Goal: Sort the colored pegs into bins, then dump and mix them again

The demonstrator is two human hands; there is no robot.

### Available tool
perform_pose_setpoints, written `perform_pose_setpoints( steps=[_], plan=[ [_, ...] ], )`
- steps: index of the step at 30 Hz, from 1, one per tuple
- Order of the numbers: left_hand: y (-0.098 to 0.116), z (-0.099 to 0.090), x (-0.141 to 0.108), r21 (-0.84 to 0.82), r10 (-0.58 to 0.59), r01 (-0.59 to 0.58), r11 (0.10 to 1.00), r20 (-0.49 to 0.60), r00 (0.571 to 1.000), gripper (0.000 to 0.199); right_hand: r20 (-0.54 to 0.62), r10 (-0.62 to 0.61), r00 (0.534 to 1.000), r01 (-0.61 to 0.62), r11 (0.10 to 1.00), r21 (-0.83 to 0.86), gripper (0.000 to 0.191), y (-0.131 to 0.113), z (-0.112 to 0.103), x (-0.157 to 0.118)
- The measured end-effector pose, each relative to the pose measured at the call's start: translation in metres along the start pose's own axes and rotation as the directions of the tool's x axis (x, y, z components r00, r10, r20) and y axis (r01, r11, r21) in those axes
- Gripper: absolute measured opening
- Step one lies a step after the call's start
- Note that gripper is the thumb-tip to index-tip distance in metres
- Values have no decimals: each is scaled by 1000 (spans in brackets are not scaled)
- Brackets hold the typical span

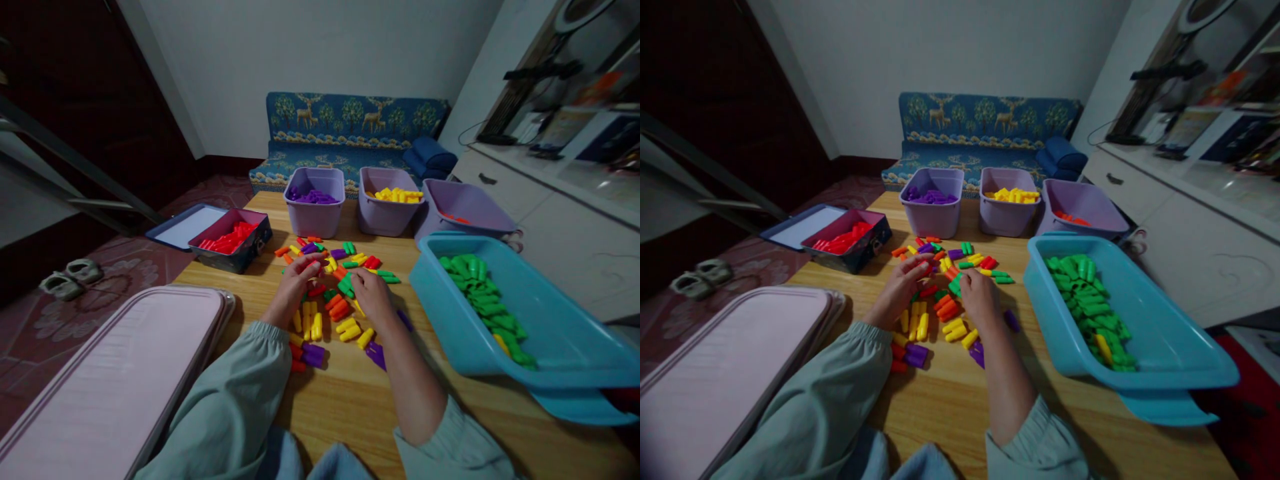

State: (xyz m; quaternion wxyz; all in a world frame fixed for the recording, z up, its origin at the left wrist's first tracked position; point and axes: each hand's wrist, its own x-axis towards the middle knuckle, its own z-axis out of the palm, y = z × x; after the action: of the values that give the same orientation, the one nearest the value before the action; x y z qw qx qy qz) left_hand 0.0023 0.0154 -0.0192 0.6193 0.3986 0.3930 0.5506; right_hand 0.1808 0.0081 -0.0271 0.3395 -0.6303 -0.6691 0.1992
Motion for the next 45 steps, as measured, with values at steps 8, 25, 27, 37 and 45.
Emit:
perform_pose_setpoints(
  steps=[8,25,27,37,45],
  plan=[
    [-3,3,-1,261,60,-71,963,52,997,50,32,-65,997,46,911,411,27,-15,6,-1],
    [-5,-26,14,661,386,-315,681,42,922,28,-108,8,994,-23,990,-141,23,-4,-11,1],
    [-5,-26,13,729,463,-344,592,43,885,23,-81,-40,996,23,978,-207,29,-11,-18,-1],
    [11,-11,2,28,52,-50,998,-73,996,54,400,-54,915,187,935,-301,43,-44,-19,-22],
    [23,-8,-3,-576,-112,210,790,201,973,79,90,14,996,-11,999,-41,25,-35,-12,-8]
  ],
)
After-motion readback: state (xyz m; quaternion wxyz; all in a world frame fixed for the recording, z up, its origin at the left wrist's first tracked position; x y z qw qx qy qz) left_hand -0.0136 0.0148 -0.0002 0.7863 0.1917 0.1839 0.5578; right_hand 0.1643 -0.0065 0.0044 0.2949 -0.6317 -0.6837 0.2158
